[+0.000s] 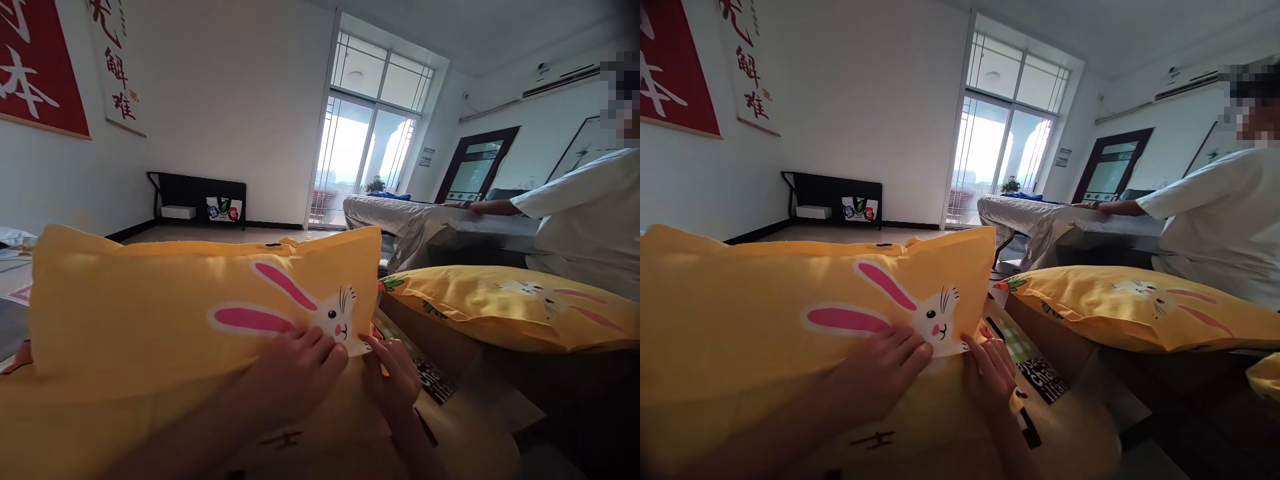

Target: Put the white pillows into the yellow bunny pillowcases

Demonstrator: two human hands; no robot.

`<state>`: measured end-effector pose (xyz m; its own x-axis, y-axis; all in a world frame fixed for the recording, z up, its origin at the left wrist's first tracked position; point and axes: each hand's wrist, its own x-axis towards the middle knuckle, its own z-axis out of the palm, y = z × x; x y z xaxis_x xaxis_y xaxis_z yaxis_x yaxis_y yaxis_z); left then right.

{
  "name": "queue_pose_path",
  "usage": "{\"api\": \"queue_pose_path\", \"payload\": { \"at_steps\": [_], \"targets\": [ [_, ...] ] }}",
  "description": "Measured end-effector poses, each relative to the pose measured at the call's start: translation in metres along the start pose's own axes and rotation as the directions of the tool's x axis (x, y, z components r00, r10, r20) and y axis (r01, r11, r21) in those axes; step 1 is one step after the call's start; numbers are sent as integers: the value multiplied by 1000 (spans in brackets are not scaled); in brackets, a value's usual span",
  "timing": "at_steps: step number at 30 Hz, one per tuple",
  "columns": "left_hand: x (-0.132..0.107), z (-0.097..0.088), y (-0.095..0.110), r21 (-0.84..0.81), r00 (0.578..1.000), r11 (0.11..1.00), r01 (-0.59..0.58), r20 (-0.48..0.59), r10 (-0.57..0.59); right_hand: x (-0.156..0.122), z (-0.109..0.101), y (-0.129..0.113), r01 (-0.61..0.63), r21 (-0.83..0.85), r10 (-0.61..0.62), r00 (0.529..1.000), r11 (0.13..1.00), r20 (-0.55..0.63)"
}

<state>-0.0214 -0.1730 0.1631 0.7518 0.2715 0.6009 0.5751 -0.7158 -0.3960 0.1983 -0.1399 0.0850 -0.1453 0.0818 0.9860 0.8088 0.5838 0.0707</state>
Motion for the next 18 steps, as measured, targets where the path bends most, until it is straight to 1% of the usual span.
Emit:
{"api": "queue_pose_path", "payload": {
  "at_steps": [2, 4, 6, 7, 10, 11, 12, 13, 15, 16, 17, 18],
  "targets": [
    [-9, -3, -24, 24, 998, 1000, 6, 66, -7, 0, 1, 10, -4, -32, 4, 1000, 999, -6],
    [-27, -6, -47, 90, 989, 995, 33, 143, -45, 1, 4, 21, 7, -57, -7, 1000, 998, 4],
    [-54, -10, -69, 172, 972, 982, 77, 205, -112, 1, 8, 30, 32, -85, -28, 999, 996, 45],
    [-69, -12, -79, 199, 965, 974, 105, 216, -148, 1, 11, 34, 44, -103, -37, 997, 994, 73],
    [-120, -17, -111, 240, 932, 939, 245, 208, -297, 1, 20, 41, 61, -152, -36, 986, 986, 161],
    [-137, -19, -122, 248, 909, 917, 312, 202, -364, 2, 24, 43, 65, -164, -35, 983, 984, 181],
    [-153, -21, -134, 249, 877, 889, 385, 203, -436, 3, 28, 45, 68, -170, -34, 981, 983, 192],
    [-167, -22, -146, 242, 834, 853, 463, 207, -512, 5, 32, 46, 69, -172, -34, 980, 983, 195],
    [-193, -24, -167, 205, 724, 763, 613, 241, -647, 8, 40, 49, 52, -176, -16, 980, 983, 199],
    [-203, -24, -175, 185, 670, 718, 671, 263, -694, 10, 44, 51, 36, -179, 1, 979, 983, 206],
    [-210, -23, -181, 168, 627, 681, 712, 283, -726, 12, 49, 52, 21, -179, 18, 976, 984, 216],
    [-216, -22, -185, 158, 595, 651, 742, 293, -749, 13, 53, 54, 8, -174, 33, 972, 985, 231]
  ]
}}
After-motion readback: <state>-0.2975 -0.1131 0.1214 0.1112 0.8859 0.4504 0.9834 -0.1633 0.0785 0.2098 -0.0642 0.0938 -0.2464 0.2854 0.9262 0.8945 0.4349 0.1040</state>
